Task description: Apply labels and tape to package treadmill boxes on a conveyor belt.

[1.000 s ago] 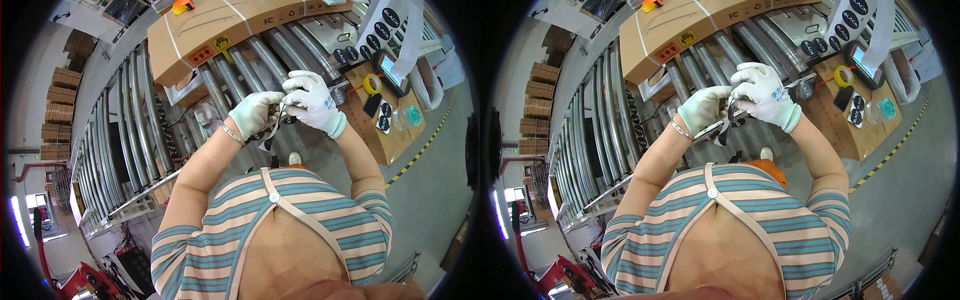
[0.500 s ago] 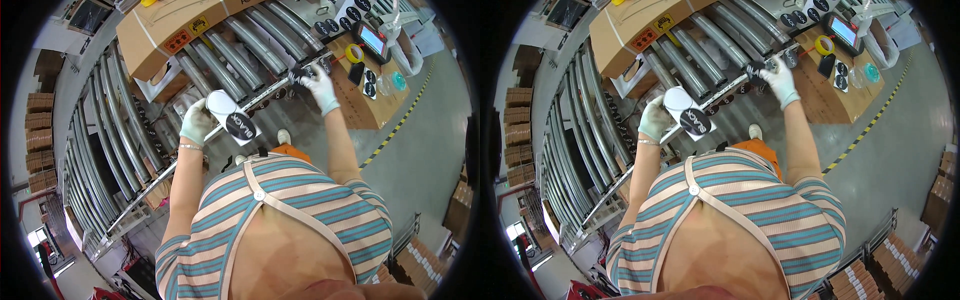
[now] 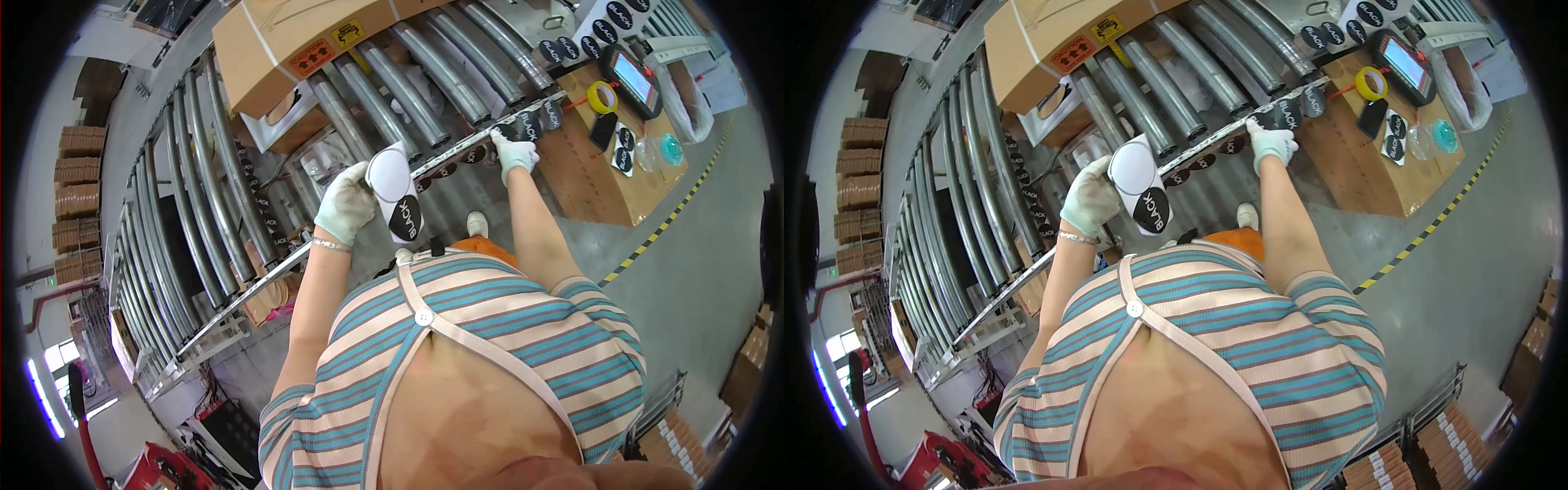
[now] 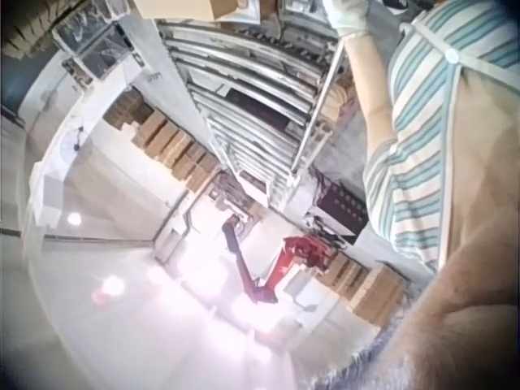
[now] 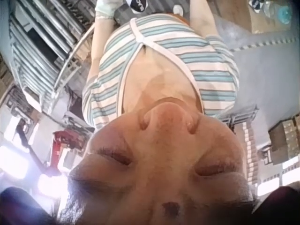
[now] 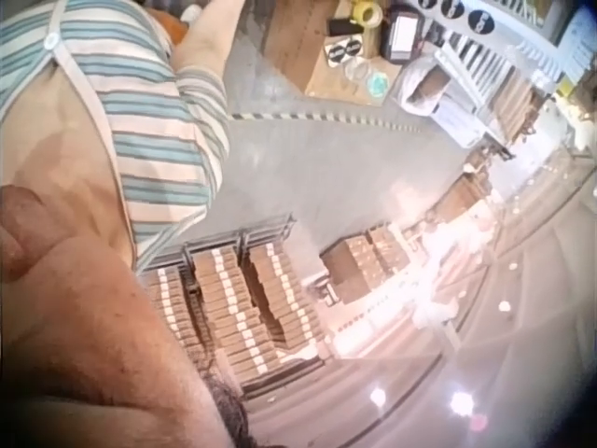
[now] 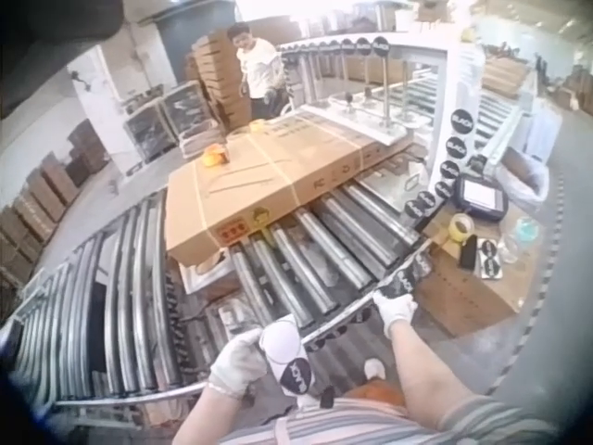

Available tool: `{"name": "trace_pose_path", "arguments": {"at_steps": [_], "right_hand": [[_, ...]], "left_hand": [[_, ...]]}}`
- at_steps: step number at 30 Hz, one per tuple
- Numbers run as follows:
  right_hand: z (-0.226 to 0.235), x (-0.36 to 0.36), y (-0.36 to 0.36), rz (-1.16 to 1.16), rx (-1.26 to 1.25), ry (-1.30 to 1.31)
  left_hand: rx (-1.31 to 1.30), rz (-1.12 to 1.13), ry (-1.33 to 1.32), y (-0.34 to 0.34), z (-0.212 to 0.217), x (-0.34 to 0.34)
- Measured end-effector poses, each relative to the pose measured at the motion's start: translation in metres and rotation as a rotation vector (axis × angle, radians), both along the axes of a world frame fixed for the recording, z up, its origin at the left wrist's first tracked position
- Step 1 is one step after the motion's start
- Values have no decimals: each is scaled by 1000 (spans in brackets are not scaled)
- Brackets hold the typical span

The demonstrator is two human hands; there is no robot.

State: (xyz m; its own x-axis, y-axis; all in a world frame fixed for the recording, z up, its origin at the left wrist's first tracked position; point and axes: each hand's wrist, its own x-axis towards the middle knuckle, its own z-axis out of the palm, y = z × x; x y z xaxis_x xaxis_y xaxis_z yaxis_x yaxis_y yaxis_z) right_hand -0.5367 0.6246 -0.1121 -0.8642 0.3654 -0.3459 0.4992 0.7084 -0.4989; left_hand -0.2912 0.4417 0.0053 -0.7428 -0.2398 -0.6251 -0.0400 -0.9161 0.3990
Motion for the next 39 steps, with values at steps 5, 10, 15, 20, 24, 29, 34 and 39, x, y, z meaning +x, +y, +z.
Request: {"name": "trace_pose_path", "arguments": {"at_steps": [5,10,15,20,24,29,34,39], "right_hand": [[26,44,36,587,-654,-333],[93,101,3,709,-1555,-547],[109,91,-1,682,-1640,-449],[115,101,0,728,-1517,-366],[145,101,3,1305,-788,652],[149,101,-6,1530,-642,778],[150,93,-7,1630,-684,886],[151,88,-5,1665,-801,831]], "left_hand": [[146,-36,99,6,25,-21],[76,-108,94,16,21,-45],[-223,-128,95,37,53,-41],[-624,-226,14,35,31,-27],[-531,-169,-18,31,28,-25],[-246,-231,109,37,32,-24],[-47,-322,76,30,20,-23],[-121,-369,-26,29,16,-25]]}}
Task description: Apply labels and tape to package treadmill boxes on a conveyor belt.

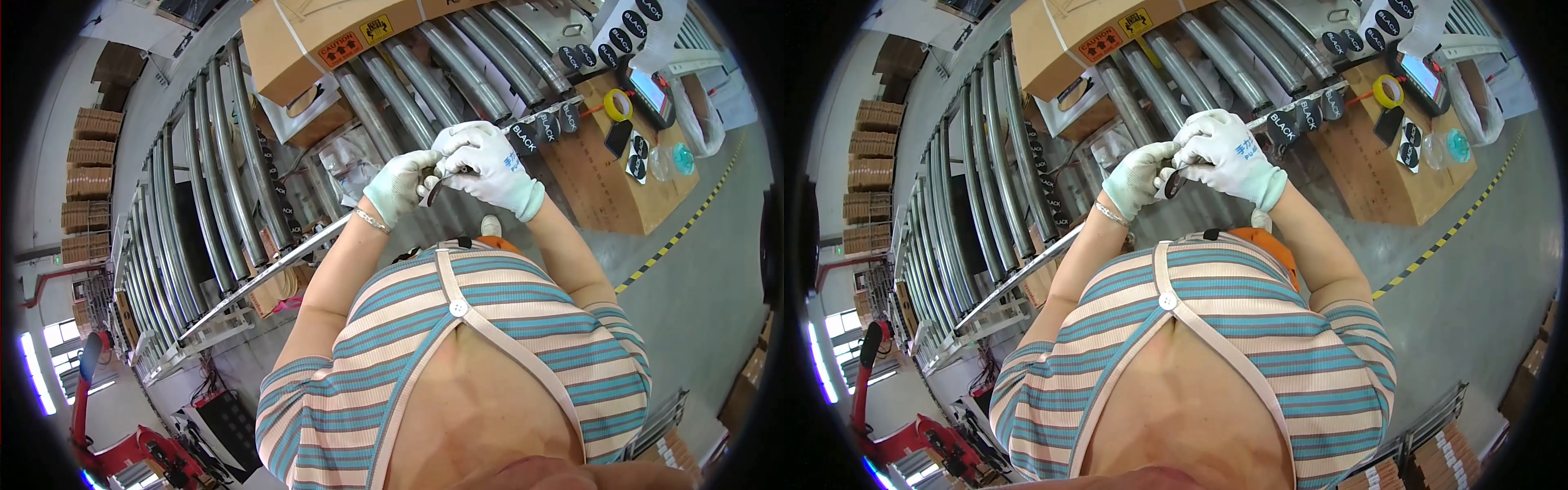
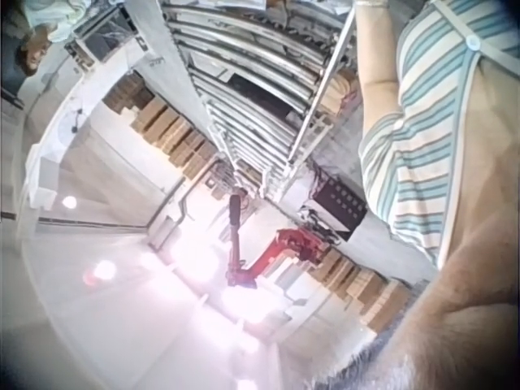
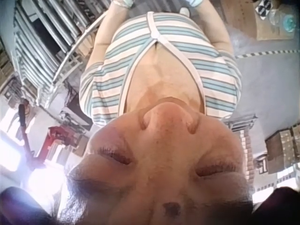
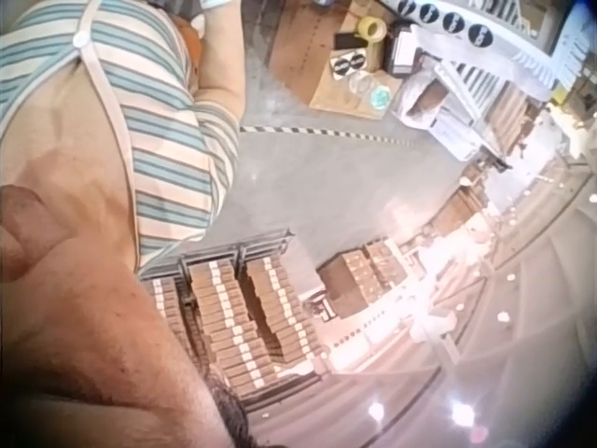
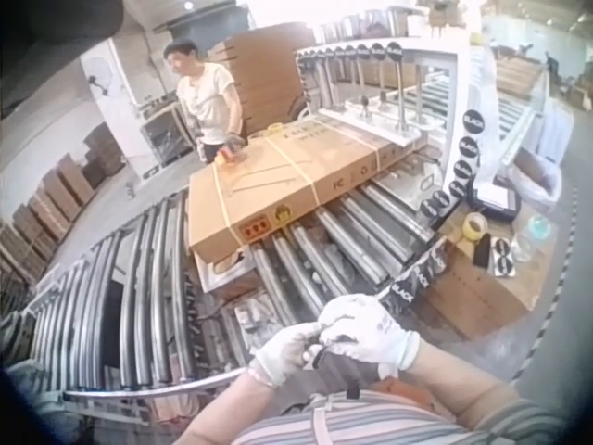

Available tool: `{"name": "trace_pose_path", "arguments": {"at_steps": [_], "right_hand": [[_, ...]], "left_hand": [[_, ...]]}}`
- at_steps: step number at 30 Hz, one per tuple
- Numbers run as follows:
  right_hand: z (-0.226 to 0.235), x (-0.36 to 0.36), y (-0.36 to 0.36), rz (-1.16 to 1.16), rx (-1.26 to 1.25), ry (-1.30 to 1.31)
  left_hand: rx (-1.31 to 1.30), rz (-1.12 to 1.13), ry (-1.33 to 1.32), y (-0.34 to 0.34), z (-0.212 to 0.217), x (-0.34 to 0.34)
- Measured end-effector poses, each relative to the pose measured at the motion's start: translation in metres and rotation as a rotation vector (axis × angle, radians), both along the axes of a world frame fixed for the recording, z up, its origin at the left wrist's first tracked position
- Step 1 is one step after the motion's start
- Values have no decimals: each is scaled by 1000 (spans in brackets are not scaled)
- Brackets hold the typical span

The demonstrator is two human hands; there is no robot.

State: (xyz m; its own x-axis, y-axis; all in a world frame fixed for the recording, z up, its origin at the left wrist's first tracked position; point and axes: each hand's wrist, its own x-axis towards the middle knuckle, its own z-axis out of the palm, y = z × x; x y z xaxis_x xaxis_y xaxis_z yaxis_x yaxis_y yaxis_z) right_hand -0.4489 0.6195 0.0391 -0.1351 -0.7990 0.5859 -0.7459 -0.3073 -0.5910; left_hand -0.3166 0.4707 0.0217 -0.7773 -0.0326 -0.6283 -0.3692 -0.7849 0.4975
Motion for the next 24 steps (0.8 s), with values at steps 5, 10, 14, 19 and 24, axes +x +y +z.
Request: {"name": "trace_pose_path", "arguments": {"at_steps": [5,10,14,19,24], "right_hand": [[2,-18,22,-180,-30,-632],[-83,-59,52,-571,112,-1166],[-170,-43,40,-825,247,-1100],[-154,-22,-4,-1188,379,-992],[-169,-34,-23,-1277,568,-1115]], "left_hand": [[278,287,-85,-36,-31,13],[218,474,-186,-64,-38,33],[118,475,-216,-56,-39,36],[56,448,-233,-42,-37,37],[27,341,-220,-30,-30,16]]}}
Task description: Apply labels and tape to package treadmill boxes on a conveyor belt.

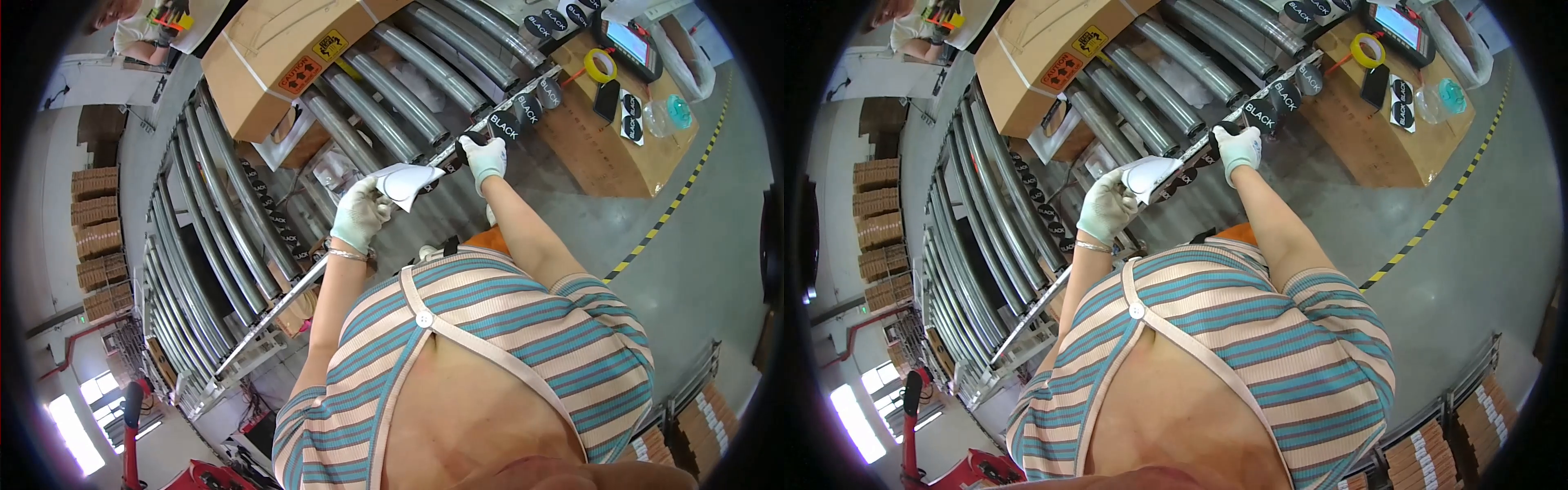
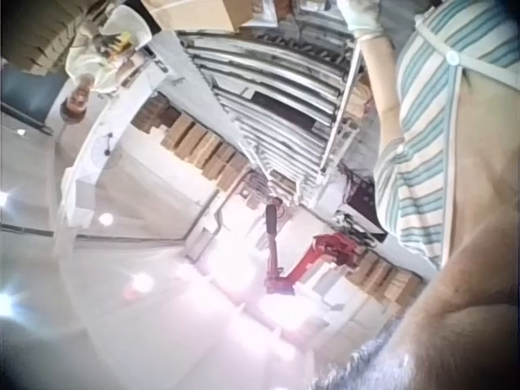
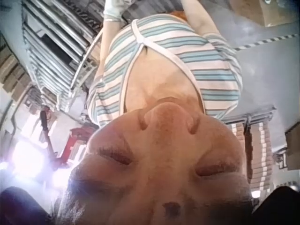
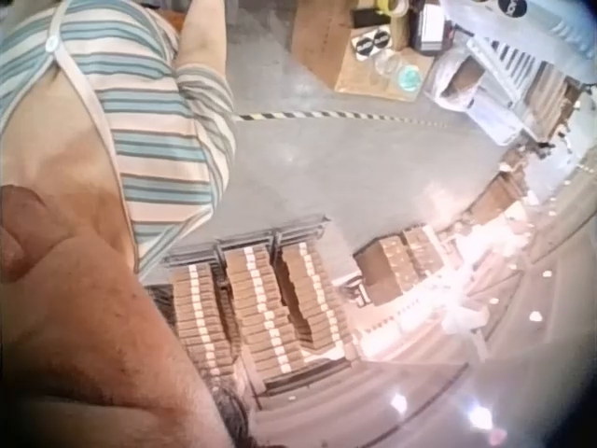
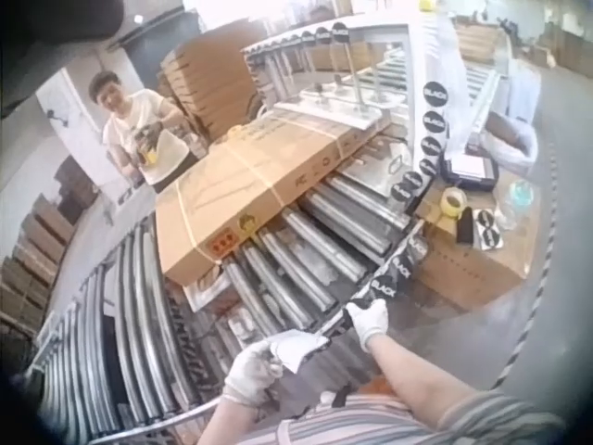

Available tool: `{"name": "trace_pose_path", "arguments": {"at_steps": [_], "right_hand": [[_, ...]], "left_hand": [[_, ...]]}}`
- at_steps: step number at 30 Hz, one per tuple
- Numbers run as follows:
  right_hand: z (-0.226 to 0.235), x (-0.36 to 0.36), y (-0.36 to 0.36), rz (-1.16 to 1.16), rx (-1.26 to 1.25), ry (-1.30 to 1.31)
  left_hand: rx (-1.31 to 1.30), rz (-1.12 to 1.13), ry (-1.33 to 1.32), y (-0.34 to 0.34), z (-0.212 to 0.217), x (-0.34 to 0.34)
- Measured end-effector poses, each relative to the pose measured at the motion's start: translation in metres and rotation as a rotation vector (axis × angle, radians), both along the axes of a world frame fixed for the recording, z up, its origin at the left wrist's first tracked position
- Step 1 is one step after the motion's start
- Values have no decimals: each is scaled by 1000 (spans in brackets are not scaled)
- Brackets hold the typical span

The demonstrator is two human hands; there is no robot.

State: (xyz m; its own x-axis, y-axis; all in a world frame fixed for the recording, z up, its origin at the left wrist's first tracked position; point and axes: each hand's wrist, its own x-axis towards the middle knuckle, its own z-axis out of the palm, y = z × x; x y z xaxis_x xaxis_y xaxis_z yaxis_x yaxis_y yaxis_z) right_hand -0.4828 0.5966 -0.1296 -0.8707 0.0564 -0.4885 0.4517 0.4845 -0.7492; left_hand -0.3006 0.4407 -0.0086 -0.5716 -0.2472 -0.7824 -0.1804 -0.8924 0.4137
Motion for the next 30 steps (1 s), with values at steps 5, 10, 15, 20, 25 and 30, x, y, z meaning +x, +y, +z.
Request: {"name": "trace_pose_path", "arguments": {"at_steps": [5,10,15,20,25,30], "right_hand": [[1,7,48,95,25,-84],[74,8,113,231,-1187,-851],[68,-42,175,316,-833,-305],[12,-146,238,-64,-621,31],[-40,-276,292,-280,-720,116],[-115,-371,324,-584,-690,6]], "left_hand": [[-401,-249,132,20,3,-45],[-650,-524,101,56,10,-112],[-730,-834,188,115,3,-190],[-688,-876,142,148,10,-231],[-689,-901,69,149,7,-233],[-637,-801,-79,146,6,-234]]}}
